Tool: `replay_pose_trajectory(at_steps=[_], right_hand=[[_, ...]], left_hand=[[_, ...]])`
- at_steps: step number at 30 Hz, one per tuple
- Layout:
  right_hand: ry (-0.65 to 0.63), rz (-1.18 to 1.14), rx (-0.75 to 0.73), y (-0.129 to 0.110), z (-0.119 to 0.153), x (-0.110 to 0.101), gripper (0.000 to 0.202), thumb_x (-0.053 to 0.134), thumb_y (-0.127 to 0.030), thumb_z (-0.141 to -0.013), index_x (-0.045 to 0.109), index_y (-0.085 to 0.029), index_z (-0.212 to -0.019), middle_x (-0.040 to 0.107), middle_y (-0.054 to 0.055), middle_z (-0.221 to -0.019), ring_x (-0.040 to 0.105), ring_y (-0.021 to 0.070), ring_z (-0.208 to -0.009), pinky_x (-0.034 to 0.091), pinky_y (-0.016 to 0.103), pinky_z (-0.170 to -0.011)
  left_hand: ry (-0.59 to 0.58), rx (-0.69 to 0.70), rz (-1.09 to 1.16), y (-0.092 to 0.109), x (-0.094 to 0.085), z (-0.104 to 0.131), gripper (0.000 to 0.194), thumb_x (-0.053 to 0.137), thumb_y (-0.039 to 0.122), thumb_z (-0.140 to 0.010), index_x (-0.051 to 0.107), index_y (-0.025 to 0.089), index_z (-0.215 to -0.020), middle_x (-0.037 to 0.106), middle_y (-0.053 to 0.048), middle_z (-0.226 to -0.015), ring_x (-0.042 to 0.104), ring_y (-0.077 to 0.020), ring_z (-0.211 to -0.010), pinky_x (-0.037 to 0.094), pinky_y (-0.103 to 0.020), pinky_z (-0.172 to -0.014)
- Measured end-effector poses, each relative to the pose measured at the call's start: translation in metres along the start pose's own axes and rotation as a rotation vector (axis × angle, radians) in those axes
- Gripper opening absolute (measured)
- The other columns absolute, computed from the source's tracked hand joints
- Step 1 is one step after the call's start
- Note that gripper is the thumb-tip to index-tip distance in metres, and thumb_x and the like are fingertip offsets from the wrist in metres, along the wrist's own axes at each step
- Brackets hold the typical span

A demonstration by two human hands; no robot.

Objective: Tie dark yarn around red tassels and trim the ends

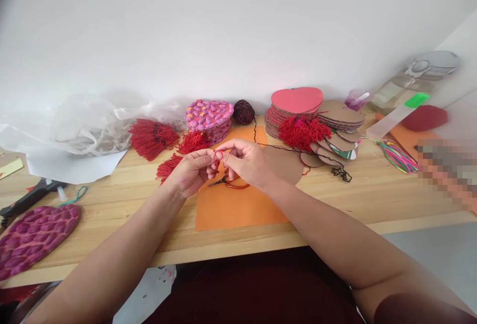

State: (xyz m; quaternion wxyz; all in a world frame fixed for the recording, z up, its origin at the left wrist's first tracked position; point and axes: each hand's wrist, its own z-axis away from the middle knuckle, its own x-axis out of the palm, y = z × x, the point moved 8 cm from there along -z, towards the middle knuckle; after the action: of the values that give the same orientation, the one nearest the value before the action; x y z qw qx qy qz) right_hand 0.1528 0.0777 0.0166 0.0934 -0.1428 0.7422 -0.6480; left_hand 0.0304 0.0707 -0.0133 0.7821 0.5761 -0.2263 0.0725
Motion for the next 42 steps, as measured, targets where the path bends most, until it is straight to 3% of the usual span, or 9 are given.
replay_pose_trajectory(at_steps=[7,15,30,34,38,42], right_hand=[[0.082,0.038,0.056,0.004,-0.001,-0.006,0.033,0.074,-0.048,-0.080,0.061,-0.018,-0.080,0.058,-0.005,-0.057,0.044,0.0051,-0.037,0.033,0.018,-0.032],[0.121,0.067,0.059,0.005,-0.001,-0.005,0.032,0.074,-0.047,-0.079,0.056,-0.020,-0.081,0.055,-0.005,-0.057,0.046,0.0073,-0.043,0.034,0.019,-0.035],[0.054,-0.298,0.361,0.031,0.001,0.003,0.031,0.075,-0.043,-0.078,0.051,-0.021,-0.078,0.046,-0.012,-0.043,0.029,0.0045,-0.024,0.022,0.018,-0.025],[0.045,-0.405,0.423,0.036,0.003,0.006,0.031,0.072,-0.040,-0.082,0.048,-0.021,-0.076,0.048,-0.011,-0.045,0.029,0.0039,-0.028,0.024,0.017,-0.027],[0.044,-0.454,0.460,0.039,0.004,0.008,0.026,0.065,-0.039,-0.089,0.051,-0.020,-0.080,0.056,-0.006,-0.051,0.038,0.0056,-0.033,0.034,0.017,-0.031],[-0.028,-0.413,0.443,0.040,0.004,0.014,0.026,0.074,-0.037,-0.082,0.057,-0.018,-0.085,0.064,-0.003,-0.061,0.053,0.0078,-0.044,0.048,0.019,-0.040]], left_hand=[[0.020,0.053,-0.074,-0.001,0.003,0.001,0.032,0.088,0.034,-0.058,0.068,0.011,-0.069,0.063,-0.001,-0.057,0.050,-0.0062,-0.043,0.040,-0.020,-0.045],[0.095,0.122,-0.176,0.007,-0.001,0.002,0.033,0.087,0.036,-0.061,0.068,0.012,-0.072,0.066,-0.002,-0.060,0.055,-0.0080,-0.044,0.043,-0.021,-0.045],[0.114,0.226,-0.351,0.017,-0.001,0.005,0.026,0.084,0.035,-0.066,0.072,0.013,-0.072,0.065,-0.001,-0.062,0.052,-0.0082,-0.050,0.042,-0.022,-0.050],[0.129,0.254,-0.370,0.017,-0.002,0.006,0.026,0.084,0.036,-0.067,0.073,0.014,-0.075,0.065,0.000,-0.062,0.051,-0.0081,-0.052,0.042,-0.021,-0.051],[0.179,0.291,-0.371,0.022,-0.006,0.007,0.024,0.082,0.036,-0.069,0.072,0.014,-0.075,0.064,0.000,-0.061,0.049,-0.0073,-0.052,0.040,-0.020,-0.050],[0.224,0.289,-0.357,0.026,-0.011,0.007,0.023,0.081,0.036,-0.069,0.071,0.015,-0.074,0.063,0.001,-0.061,0.046,-0.0062,-0.049,0.037,-0.020,-0.048]])
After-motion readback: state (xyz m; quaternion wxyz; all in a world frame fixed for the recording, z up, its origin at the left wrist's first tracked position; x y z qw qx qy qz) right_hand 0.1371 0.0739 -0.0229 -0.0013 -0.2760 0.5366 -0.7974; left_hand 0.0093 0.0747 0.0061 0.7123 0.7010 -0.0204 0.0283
